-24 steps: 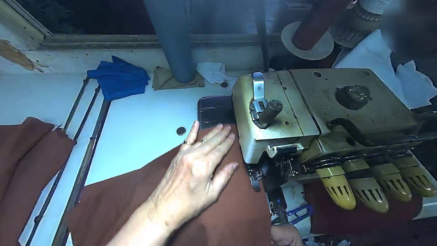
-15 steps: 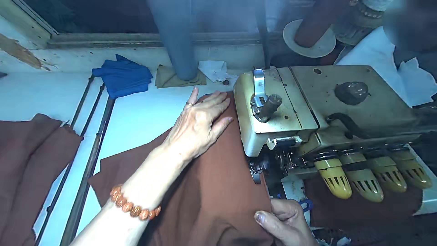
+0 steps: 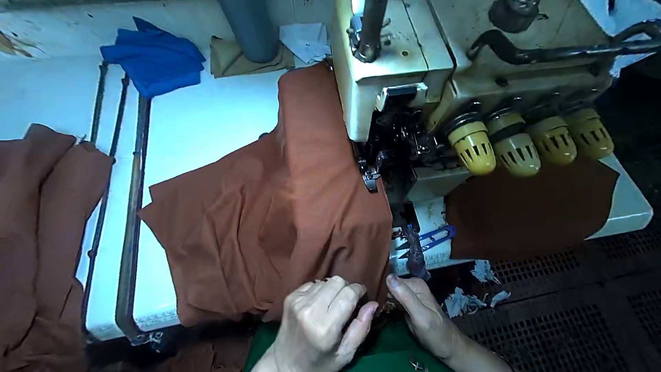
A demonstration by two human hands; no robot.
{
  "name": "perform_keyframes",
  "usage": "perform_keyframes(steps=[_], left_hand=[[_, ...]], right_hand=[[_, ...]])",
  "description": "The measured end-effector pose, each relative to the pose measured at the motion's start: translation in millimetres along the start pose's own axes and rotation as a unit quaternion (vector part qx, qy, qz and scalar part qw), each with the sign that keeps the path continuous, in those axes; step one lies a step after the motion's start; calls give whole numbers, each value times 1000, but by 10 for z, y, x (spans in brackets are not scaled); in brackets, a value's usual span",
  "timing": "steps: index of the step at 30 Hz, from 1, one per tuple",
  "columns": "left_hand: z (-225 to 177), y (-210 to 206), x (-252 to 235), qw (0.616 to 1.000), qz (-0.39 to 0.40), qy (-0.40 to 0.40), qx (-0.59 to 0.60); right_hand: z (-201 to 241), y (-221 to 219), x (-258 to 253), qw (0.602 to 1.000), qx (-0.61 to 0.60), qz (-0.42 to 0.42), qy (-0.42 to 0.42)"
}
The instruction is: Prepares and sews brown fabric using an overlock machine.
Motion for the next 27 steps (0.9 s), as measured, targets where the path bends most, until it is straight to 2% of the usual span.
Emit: perform_keyframes(steps=[3, 10, 14, 17, 19, 21, 24, 27], left_hand=[[17, -274, 236, 998, 44, 35, -8], [9, -417, 390, 996, 63, 56, -40], [41, -463, 510, 998, 39, 53, -15], [68, -393, 602, 999, 13, 11, 47], [62, -214, 571, 994, -21, -22, 101], [-55, 161, 451, 991, -35, -24, 130], [-442, 802, 279, 986, 30, -26, 160], [-756, 1024, 259, 982, 63, 11, 175]], right_hand=[[-26, -75, 14, 998, 58, 5, -10], [-189, -200, 82, 978, 172, -5, -121], [-179, -212, 140, 978, 159, -11, -139], [-133, -156, 193, 984, 80, 42, -156], [26, -82, 187, 985, 22, 102, -138], [334, -22, 170, 985, -11, 156, -67], [862, -73, 227, 974, -18, 212, 74], [1198, -200, 362, 967, 7, 235, 102]])
Point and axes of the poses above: each hand's wrist, its own x-axis away from the middle knuckle, its own y-axis out of the back of the hand, z = x × y, the point moved 2 cm from there along -x, towards the middle knuckle, and after that the axes turned 8 degrees about z, right-handed, at the moved point
